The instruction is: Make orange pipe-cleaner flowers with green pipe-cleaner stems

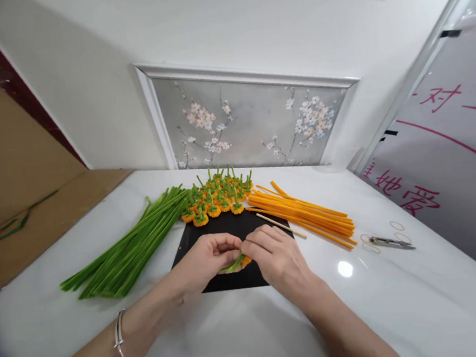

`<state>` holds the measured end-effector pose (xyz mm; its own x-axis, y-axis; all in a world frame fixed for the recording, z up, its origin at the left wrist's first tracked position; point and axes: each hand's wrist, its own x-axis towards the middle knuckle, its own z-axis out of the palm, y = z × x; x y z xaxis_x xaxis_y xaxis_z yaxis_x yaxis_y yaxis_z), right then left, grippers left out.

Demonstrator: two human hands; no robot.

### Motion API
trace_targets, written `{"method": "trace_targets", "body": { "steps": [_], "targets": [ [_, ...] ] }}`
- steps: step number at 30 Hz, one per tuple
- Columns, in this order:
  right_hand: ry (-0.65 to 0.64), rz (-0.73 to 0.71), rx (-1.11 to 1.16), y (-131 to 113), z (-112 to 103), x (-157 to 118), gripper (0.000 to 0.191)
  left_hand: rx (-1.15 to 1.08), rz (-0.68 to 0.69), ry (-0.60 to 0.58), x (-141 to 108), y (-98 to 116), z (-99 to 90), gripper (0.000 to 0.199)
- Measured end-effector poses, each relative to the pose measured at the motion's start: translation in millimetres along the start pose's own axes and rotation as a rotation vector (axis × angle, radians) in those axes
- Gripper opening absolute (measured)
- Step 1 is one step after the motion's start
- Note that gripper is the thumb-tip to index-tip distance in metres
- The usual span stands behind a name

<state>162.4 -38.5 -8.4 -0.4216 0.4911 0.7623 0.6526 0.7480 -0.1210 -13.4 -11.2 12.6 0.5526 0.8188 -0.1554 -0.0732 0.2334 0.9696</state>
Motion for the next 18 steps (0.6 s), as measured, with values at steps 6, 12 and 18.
{"method": "trace_targets", "body": {
  "steps": [6, 12, 18],
  "targets": [
    [0.024, 0.395, 0.295, 2, -2, 2, 0.014, 0.232, 0.210, 0.083, -1, -2, -1.7, 0.011],
    [-0.192, 0.995, 0.820, -9, 2, 8, 0.043, 0.778, 0.600, 0.221, -2, -8, -5.8, 0.015],
    [-0.249, 1.026, 0.843, -11, 3, 9, 0.036, 0.817, 0.642, 0.153, -4, -4, -0.1, 0.018]
  ]
}}
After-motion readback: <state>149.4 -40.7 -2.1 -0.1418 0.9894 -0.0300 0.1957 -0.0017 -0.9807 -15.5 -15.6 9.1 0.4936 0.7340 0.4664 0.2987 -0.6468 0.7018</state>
